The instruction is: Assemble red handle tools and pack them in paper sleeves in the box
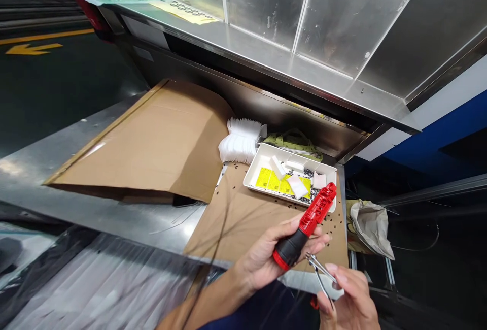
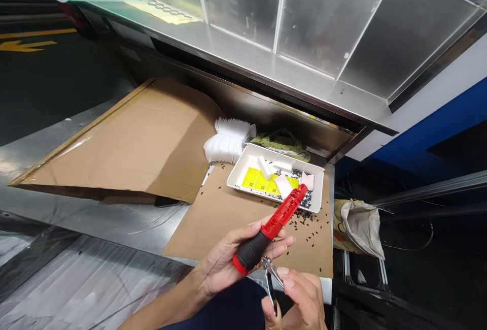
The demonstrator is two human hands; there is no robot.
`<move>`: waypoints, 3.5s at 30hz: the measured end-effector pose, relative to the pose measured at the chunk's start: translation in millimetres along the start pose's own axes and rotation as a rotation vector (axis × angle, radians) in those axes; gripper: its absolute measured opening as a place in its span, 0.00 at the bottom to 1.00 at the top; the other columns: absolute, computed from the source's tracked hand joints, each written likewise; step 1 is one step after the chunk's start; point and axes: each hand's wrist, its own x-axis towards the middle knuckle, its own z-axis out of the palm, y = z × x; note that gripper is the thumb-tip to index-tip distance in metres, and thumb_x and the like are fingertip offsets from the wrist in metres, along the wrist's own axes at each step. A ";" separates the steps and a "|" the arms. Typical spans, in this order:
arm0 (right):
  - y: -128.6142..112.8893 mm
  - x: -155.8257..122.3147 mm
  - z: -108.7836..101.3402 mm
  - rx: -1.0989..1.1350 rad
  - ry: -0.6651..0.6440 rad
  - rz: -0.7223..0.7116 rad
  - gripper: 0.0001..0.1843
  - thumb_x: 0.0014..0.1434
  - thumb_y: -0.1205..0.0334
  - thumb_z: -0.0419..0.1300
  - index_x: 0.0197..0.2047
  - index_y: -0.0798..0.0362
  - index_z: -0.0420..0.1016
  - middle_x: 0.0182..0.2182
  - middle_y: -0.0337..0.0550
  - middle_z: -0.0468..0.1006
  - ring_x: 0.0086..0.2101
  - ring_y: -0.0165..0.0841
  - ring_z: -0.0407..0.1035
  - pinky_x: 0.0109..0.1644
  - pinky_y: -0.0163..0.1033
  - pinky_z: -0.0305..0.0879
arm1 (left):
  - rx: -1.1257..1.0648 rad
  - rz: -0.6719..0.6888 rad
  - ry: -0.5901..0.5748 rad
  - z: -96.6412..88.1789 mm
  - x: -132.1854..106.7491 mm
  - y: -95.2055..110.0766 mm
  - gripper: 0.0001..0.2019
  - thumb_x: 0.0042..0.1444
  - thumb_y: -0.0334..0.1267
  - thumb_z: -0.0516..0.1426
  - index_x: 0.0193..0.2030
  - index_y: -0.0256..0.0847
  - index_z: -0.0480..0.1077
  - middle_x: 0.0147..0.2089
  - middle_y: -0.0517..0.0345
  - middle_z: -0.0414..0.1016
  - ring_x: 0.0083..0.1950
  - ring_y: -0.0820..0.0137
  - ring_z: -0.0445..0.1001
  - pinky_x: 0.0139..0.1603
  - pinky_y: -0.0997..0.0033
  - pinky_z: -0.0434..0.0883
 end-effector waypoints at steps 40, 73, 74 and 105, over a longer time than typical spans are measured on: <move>-11.6 6.5 4.7 0.030 -0.009 -0.083 0.03 0.63 0.67 0.65 0.39 0.56 0.75 0.31 0.40 0.82 0.31 0.30 0.76 0.31 0.35 0.71 | 0.088 0.037 0.061 23.6 -2.3 -3.4 0.23 0.53 0.38 0.70 0.56 0.42 0.78 0.49 0.49 0.83 0.48 0.68 0.82 0.50 0.73 0.77; -6.0 2.5 -4.6 -0.026 -0.006 -0.027 0.03 0.62 0.66 0.66 0.39 0.55 0.75 0.31 0.40 0.82 0.30 0.31 0.76 0.33 0.36 0.70 | 0.063 0.017 0.105 24.2 1.3 -3.7 0.23 0.55 0.36 0.69 0.58 0.40 0.77 0.50 0.47 0.83 0.48 0.67 0.82 0.53 0.72 0.77; -5.9 3.0 -3.9 -0.024 -0.009 -0.021 0.04 0.62 0.66 0.66 0.39 0.55 0.75 0.31 0.40 0.82 0.30 0.31 0.76 0.33 0.36 0.70 | 0.065 0.015 0.105 24.3 1.1 -3.8 0.22 0.55 0.36 0.68 0.58 0.40 0.77 0.50 0.47 0.83 0.48 0.67 0.82 0.53 0.72 0.76; -2.1 6.4 -6.4 -0.037 -0.029 -0.063 0.05 0.62 0.65 0.66 0.42 0.53 0.75 0.31 0.41 0.83 0.29 0.32 0.76 0.30 0.36 0.71 | 0.104 0.009 0.139 22.3 -0.5 -6.4 0.25 0.56 0.35 0.68 0.61 0.41 0.75 0.51 0.48 0.83 0.48 0.67 0.82 0.54 0.70 0.75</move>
